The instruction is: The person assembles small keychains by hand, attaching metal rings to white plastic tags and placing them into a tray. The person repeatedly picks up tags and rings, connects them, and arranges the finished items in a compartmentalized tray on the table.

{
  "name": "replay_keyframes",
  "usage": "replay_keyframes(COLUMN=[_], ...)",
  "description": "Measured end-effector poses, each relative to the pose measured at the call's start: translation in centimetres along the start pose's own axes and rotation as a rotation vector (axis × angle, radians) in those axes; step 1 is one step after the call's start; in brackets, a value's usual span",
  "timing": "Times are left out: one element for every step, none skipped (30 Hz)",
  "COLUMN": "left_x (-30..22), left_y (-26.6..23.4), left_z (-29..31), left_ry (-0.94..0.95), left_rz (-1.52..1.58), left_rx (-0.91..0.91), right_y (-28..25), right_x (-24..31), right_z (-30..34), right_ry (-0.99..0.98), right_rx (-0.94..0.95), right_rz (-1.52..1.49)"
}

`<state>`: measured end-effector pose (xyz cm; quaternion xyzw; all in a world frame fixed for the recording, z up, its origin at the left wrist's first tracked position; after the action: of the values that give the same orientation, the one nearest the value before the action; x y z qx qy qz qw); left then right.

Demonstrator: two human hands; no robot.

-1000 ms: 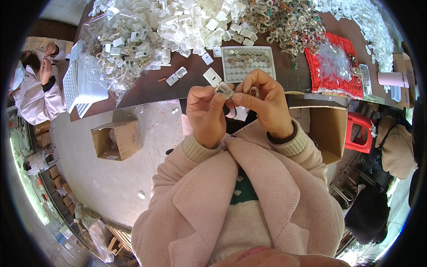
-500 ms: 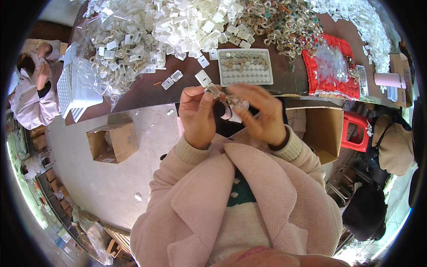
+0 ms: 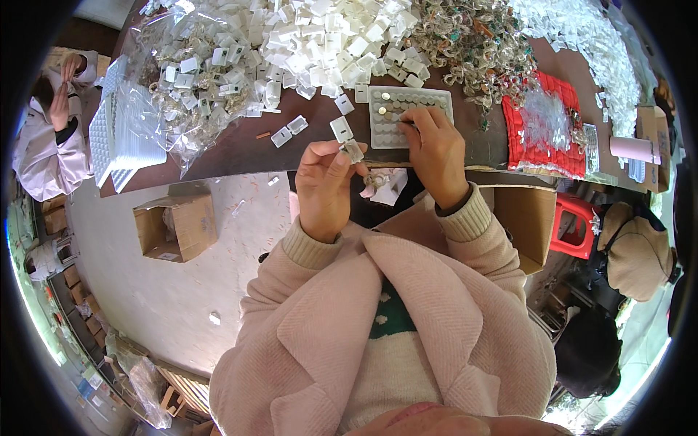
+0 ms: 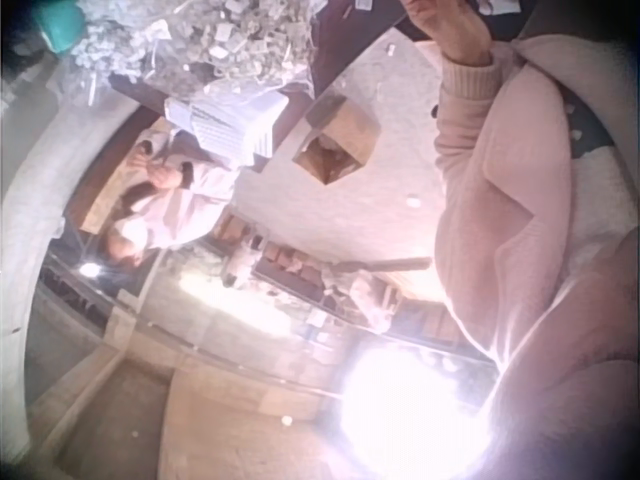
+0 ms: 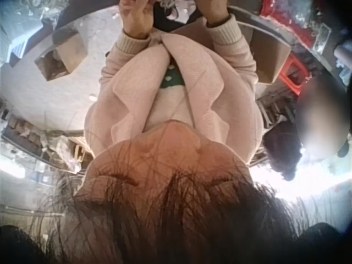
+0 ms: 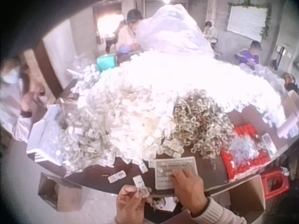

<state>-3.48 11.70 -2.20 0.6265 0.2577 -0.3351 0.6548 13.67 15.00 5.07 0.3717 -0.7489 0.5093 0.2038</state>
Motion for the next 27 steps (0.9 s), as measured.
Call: replay_keyframes(left_x=[0.0, 0.0, 0.0, 0.0, 0.0, 0.0, 0.0, 0.1, 0.1, 0.2, 0.0, -0.1, -0.2, -0.3, -0.3, -0.5, -0.3, -0.4, -0.6, -0.7, -0.9, -1.0, -1.0, -0.9, -0.8, -0.7, -0.6], left_y=[0.1, 0.1, 0.1, 0.0, 0.1, 0.1, 0.1, 0.1, 0.1, 0.1, 0.3, 0.4, 0.7, 0.8, 1.0, 1.4, 1.3, 1.4, 1.3, 1.6, 1.7, 1.9, 1.8, 1.7, 1.9, 1.8, 1.8], left_z=[-0.1, -0.1, -0.2, -0.3, -0.3, -0.3, -0.3, -0.3, -0.3, -0.3, -0.2, -0.2, -0.2, -0.1, -0.1, 0.0, 0.1, 0.3, 0.4, 0.4, 0.5, 0.6, 0.7, 0.8, 0.9, 0.9, 1.0], left_ry=[-0.006, -0.003, 0.001, 0.001, 0.004, 0.003, 0.002, -0.002, -0.008, -0.019, -0.005, 0.004, 0.012, 0.014, 0.014, 0.031, 0.027, 0.041, 0.058, 0.066, 0.075, 0.084, 0.078, 0.072, 0.075, 0.07, 0.076], left_rz=[0.012, -0.004, -0.022, -0.044, -0.035, -0.03, -0.024, -0.018, -0.013, -0.005, -0.001, 0.004, 0.013, 0.014, 0.017, 0.025, 0.0, -0.021, -0.041, -0.054, -0.067, -0.081, -0.077, -0.072, -0.053, -0.065, -0.061], left_rx=[0.006, 0.005, 0.003, -0.003, 0.003, 0.005, 0.005, 0.009, 0.014, 0.016, 0.025, 0.029, 0.038, 0.03, 0.031, 0.047, 0.013, -0.009, -0.033, -0.006, 0.02, 0.044, 0.045, 0.047, 0.068, 0.056, 0.061], right_y=[0.2, 0.4, 0.6, 0.9, 1.3, 1.6, 1.6, 1.5, 1.3, 1.1, 0.7, 0.1, -0.3, -1.0, -1.3, -1.5, -1.5, -1.4, -1.3, -1.3, -1.3, -1.3, -1.1, -1.1, -1.1, -1.2, -1.4], right_x=[0.3, 0.7, 0.9, 0.9, 0.9, 0.9, 1.2, 1.5, 1.9, 2.2, 2.6, 3.2, 4.0, 5.0, 5.8, 6.7, 7.4, 8.0, 8.5, 8.8, 9.1, 9.2, 9.2, 9.2, 9.2, 9.0, 8.9], right_z=[-0.1, -0.3, -0.4, -0.6, -0.8, -0.9, -1.0, -1.1, -1.2, -1.3, -1.3, -1.3, -1.0, -0.5, -0.2, 0.0, 0.1, 0.2, 0.3, 0.3, 0.5, 0.6, 0.6, 0.7, 0.8, 0.8, 0.9], right_ry=[-0.032, -0.064, -0.091, -0.096, -0.098, -0.095, -0.119, -0.138, -0.158, -0.152, -0.149, -0.161, -0.174, -0.198, -0.205, -0.246, -0.27, -0.29, -0.312, -0.327, -0.326, -0.329, -0.318, -0.312, -0.306, -0.287, -0.271], right_rx=[0.008, 0.016, 0.029, 0.037, 0.05, 0.065, 0.055, 0.046, 0.027, 0.024, 0.013, -0.017, 0.0, -0.001, 0.014, 0.018, 0.039, 0.064, 0.059, 0.066, 0.082, 0.098, 0.129, 0.159, 0.178, 0.173, 0.158], right_rz=[-0.002, -0.003, -0.01, 0.001, 0.006, 0.006, 0.029, 0.049, 0.067, -0.003, -0.075, -0.153, -0.201, -0.255, -0.303, -0.313, -0.316, -0.316, -0.276, -0.261, -0.245, -0.231, -0.229, -0.226, -0.229, -0.232, -0.241])
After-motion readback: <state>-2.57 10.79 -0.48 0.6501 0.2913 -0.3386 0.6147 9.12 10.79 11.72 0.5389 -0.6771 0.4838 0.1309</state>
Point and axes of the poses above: each hand's wrist, its own z-axis away from the middle knuckle, its own y-axis out of the palm, x = y × z, the point moved 10 cm from there along -z, towards the middle knuckle, and after that the axes turned 13 degrees about -z, right-handed, at the moved point
